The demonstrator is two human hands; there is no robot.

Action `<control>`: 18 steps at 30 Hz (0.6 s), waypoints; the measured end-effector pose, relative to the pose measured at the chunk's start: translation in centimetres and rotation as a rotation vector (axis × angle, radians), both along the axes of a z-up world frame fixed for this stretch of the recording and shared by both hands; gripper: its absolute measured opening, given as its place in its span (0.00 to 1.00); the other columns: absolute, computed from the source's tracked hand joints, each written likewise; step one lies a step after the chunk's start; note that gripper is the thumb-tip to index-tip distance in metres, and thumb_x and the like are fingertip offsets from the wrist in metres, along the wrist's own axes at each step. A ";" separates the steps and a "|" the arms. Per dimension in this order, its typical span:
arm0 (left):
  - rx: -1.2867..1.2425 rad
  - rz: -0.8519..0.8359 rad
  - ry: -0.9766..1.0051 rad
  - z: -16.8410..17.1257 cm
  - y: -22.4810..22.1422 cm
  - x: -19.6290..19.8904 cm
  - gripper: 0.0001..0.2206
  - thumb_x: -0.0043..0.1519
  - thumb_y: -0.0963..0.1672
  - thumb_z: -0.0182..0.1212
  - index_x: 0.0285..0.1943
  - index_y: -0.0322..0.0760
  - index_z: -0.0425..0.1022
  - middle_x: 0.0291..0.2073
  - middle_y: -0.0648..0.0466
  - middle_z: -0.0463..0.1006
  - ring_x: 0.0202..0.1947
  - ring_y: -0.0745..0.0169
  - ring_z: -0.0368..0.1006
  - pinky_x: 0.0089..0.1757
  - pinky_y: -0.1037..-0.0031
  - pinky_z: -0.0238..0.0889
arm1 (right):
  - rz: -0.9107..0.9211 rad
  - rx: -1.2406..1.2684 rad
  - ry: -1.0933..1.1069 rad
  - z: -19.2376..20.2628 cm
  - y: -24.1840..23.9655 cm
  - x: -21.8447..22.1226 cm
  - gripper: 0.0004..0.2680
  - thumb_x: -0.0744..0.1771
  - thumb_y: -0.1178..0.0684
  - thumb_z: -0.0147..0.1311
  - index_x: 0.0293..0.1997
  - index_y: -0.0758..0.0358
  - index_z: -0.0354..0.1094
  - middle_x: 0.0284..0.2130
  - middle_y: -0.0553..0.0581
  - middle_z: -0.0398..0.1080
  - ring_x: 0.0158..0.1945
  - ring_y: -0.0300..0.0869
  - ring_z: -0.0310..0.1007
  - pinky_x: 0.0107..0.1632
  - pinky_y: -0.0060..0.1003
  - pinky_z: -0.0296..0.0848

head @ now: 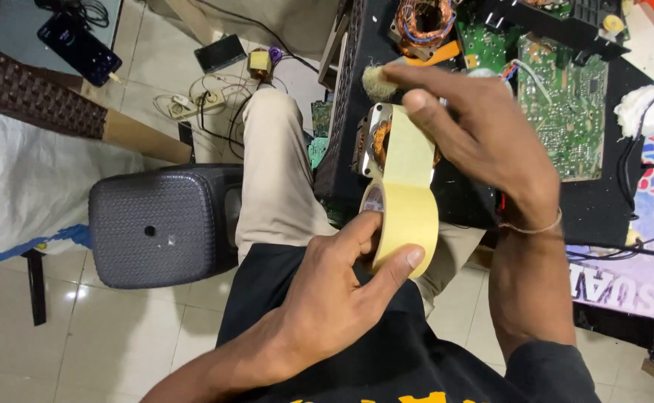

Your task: A person is wrapping yellow adhesive tape around the copper windings of a transformer core to secure them, using a utility knife to cut the tape.

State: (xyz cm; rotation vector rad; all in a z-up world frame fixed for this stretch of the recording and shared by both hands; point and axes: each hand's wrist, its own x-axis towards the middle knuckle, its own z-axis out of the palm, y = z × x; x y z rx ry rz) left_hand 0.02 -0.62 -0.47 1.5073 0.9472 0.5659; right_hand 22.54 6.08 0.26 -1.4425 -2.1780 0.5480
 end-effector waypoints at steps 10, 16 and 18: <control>0.186 -0.053 0.063 -1.3 -1.1 0.1 0.16 0.66 0.51 0.56 0.35 0.37 0.64 0.17 0.45 0.70 0.16 0.37 0.68 0.23 0.59 0.55 | 0.007 -0.171 0.152 -0.7 -0.4 -1.4 0.18 0.74 0.45 0.33 0.64 0.65 0.68 0.56 0.62 0.74 0.61 0.50 0.74 0.54 0.40 0.67; 0.290 0.019 0.032 -3.1 -1.5 0.8 0.16 0.68 0.50 0.52 0.37 0.32 0.70 0.24 0.48 0.80 0.17 0.46 0.75 0.20 0.61 0.60 | 0.009 -0.196 0.119 -0.5 -0.4 -1.4 0.19 0.74 0.44 0.31 0.66 0.61 0.68 0.44 0.56 0.75 0.24 0.38 0.51 0.32 0.34 0.52; 0.247 0.028 0.038 -3.9 -1.6 1.0 0.16 0.68 0.51 0.52 0.39 0.35 0.73 0.16 0.47 0.74 0.11 0.44 0.66 0.20 0.59 0.54 | -0.034 -0.245 0.130 -0.5 -0.5 -1.4 0.19 0.74 0.44 0.33 0.66 0.61 0.69 0.25 0.53 0.67 0.20 0.35 0.43 0.28 0.32 0.46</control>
